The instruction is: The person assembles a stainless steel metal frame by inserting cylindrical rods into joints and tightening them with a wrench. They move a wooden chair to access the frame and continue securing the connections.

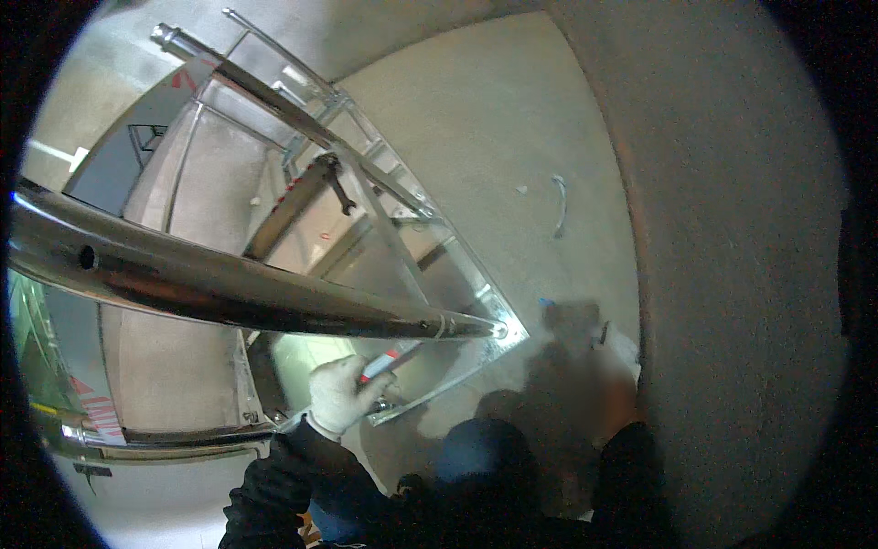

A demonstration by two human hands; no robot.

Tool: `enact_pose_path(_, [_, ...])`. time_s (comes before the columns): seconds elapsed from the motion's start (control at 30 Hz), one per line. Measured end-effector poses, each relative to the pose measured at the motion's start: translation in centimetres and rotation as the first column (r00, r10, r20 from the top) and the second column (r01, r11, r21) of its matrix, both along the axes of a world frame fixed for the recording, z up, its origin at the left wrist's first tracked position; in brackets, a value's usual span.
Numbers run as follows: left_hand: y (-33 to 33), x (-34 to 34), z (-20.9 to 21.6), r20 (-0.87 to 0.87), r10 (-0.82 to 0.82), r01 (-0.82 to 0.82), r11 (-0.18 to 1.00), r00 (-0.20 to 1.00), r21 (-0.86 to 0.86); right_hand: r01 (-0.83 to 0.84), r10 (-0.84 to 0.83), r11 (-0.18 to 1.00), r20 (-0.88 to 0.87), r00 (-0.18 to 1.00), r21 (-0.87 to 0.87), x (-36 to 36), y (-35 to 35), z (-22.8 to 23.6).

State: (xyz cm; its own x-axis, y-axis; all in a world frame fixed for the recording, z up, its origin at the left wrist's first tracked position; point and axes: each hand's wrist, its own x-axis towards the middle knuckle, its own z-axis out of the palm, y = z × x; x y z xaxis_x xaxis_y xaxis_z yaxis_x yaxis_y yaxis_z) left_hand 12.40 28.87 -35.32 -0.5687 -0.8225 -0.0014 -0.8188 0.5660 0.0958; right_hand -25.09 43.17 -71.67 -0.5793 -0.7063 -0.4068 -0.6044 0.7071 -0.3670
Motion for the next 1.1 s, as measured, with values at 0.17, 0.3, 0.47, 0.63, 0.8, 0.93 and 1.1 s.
enact_pose_path(0.17, [-0.2,-0.3,1.1,0.012,-0.02,0.019,0.992,1.0,0.122,-0.046,0.038,0.995,0.098,0.994,0.088,-2.3,-1.4,-0.3])
enact_pose_path(0.3, [-0.4,0.5,1.4,-0.222,0.074,-0.01,0.961,0.972,0.277,0.033,-0.049,0.987,0.096,0.994,0.157,-3.1,-1.7,-0.8])
enact_pose_path(0.47, [-6.6,2.0,4.5,-0.225,0.02,-0.003,0.997,0.974,0.075,-0.014,-0.032,0.973,0.195,0.98,0.231,-3.7,-2.7,-2.1])
enact_pose_path(0.63, [-22.8,-1.0,3.5,0.261,-0.319,0.4,0.839,0.911,-0.37,-0.051,0.017,0.981,0.178,0.984,0.188,-4.0,-3.1,-3.2])
enact_pose_path(0.8, [-28.6,-1.5,-0.6,0.519,-0.343,0.545,0.781,0.783,-0.306,-0.028,-0.009,0.967,0.145,0.989,0.253,-4.4,-4.0,-0.1])
enact_pose_path(0.93, [-28.3,-3.9,-1.4,0.713,-0.144,0.391,0.9,0.686,-0.194,-0.019,-0.01,0.971,0.122,0.993,0.239,-4.9,-2.5,0.1])
enact_pose_path(1.1, [-29.0,0.5,-0.9,0.016,-0.107,0.105,0.915,0.994,-0.389,0.051,-0.059,0.961,0.023,0.998,0.271,-3.3,-3.2,0.2])
